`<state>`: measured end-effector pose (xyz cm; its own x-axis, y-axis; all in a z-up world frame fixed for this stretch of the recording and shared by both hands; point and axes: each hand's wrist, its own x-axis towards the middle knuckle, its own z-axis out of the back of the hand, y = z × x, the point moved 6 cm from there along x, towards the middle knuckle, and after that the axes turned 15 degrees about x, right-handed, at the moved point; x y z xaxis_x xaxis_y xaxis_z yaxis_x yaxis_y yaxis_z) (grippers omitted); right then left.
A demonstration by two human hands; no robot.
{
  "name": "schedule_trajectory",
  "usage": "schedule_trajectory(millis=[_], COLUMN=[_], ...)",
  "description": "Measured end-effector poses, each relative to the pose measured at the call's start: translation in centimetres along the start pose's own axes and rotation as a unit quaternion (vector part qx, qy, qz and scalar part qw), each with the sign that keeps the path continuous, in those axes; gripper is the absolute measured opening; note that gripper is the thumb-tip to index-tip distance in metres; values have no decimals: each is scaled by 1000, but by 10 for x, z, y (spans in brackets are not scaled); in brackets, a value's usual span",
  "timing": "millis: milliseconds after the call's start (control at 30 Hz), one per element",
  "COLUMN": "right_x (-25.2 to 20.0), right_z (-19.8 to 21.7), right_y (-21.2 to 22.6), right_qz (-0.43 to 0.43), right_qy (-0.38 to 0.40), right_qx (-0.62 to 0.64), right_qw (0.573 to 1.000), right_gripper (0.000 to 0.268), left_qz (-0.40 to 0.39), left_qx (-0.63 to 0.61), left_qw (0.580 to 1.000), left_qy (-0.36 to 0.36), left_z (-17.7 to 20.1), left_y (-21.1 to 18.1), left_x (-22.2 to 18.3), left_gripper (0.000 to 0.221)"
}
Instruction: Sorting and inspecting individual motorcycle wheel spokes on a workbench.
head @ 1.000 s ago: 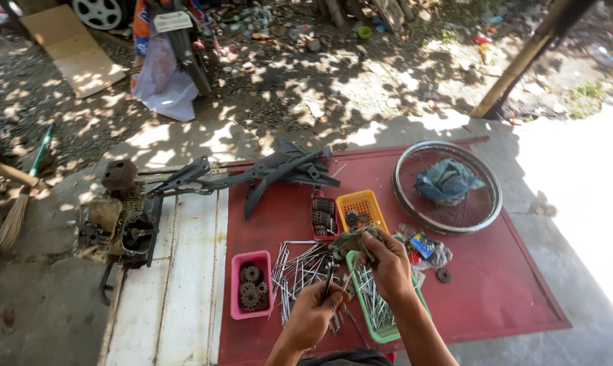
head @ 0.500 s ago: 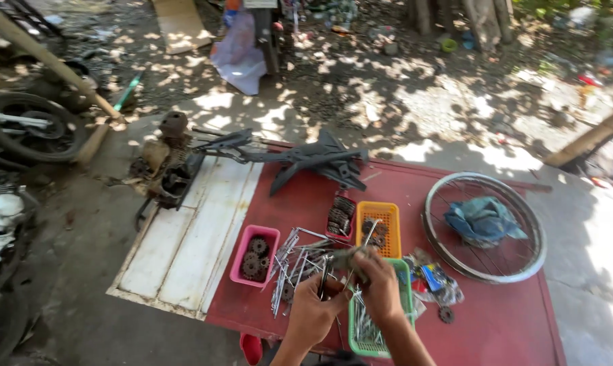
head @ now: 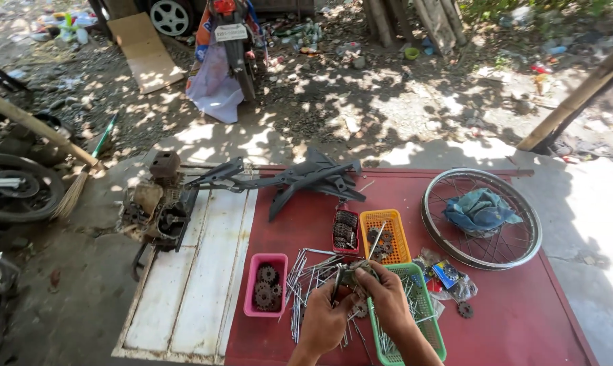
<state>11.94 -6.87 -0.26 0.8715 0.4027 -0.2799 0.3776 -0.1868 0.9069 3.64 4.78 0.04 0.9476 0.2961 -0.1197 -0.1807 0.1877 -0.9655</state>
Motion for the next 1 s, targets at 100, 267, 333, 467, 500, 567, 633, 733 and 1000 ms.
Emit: schedule_trajectory(millis=[100,267,333,467,500,567,633,733,1000], right_x=[8,9,-7,-36,-40,-45,-48,-43,-3], right_z=[-6,18,3,-26,-31,-24,-20,-8,44], right_y=[15,-7,-13,-33,-38,-46,-45,-42,-25], right_qz=[49,99,98,55,52,50,48,18,73], right_qy=[-26,-116,-139,-149,-132,-149,-166,-172,-166], right_qx=[-40,236,216,4,-68,-88,-103,-59,148], right_qw=[998,960,961,987,988,984,979,983,972], right_gripper=[30,20,21,25,24,21,19,23,20], left_qz=[12,59,81,68,41,63,84,74,108], left_qx=[52,-78,-95,-84,-73,-98,-118,-69,-29], left_qw=[994,976,969,978,981,979,975,977,963], left_qy=[92,193,213,181,174,169,166,188,245], left_z=[-1,15,15,15,15,15,13,2,-14], left_y=[44,58,61,52,46,45,49,60,80], left_x=[10,-6,-4,8,11,8,5,0,-5], left_gripper=[7,9,8,5,11,10,8,19,13])
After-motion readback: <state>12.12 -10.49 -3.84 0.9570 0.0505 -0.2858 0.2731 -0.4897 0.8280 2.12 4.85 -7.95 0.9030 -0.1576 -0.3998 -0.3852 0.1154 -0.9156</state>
